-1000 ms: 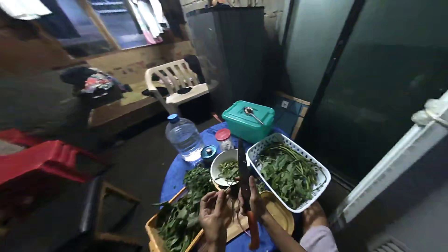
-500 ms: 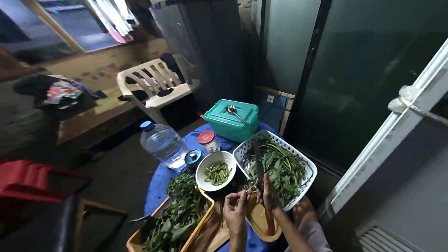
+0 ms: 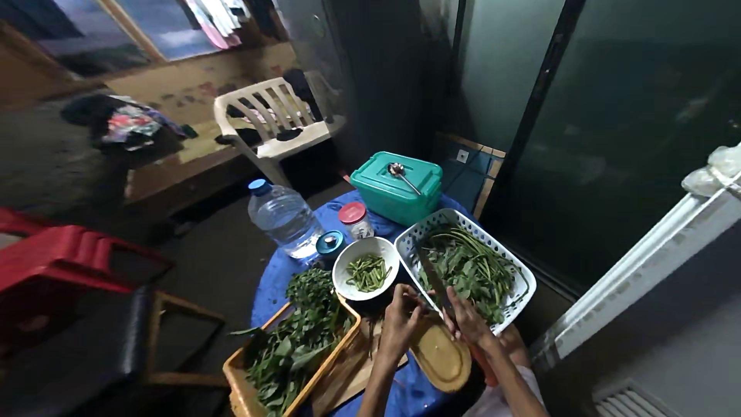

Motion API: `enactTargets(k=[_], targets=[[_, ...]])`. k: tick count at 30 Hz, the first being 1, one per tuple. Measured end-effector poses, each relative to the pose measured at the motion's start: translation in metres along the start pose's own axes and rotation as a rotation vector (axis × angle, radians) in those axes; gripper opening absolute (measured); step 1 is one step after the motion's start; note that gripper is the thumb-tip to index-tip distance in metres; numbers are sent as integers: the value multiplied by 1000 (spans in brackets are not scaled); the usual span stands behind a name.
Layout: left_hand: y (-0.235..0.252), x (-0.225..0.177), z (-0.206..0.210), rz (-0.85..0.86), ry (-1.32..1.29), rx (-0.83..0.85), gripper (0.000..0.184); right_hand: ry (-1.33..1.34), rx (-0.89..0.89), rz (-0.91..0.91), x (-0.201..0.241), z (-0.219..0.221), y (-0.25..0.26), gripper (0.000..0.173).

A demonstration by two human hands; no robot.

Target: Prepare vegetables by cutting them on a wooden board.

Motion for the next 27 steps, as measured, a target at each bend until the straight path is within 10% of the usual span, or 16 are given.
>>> enactTargets(k=[5,14,24,27], targets=[[-5,-9,-5,99,75,-27,25,-499,-51,-94,2,13,6,58],[-22,23,-31,264,281,-546,6,-447,-541,-246,15,-8,17,63],[-50,138,-123,-722,612,-72,32,-392,-485,72,-5,-22,14,71],[-56,161,-143,-767,679,134,38,-314,-416,84,-16,-6,14,68]])
Point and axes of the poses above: each hand's wrist, its own y-axis towards the middle knuckle, its own z-axis out of the palm, x = y × z, the point moved 4 cm from there along y, towards the middle knuckle, and after that the axes turned 11 degrees about y, right-handed, at the moved point
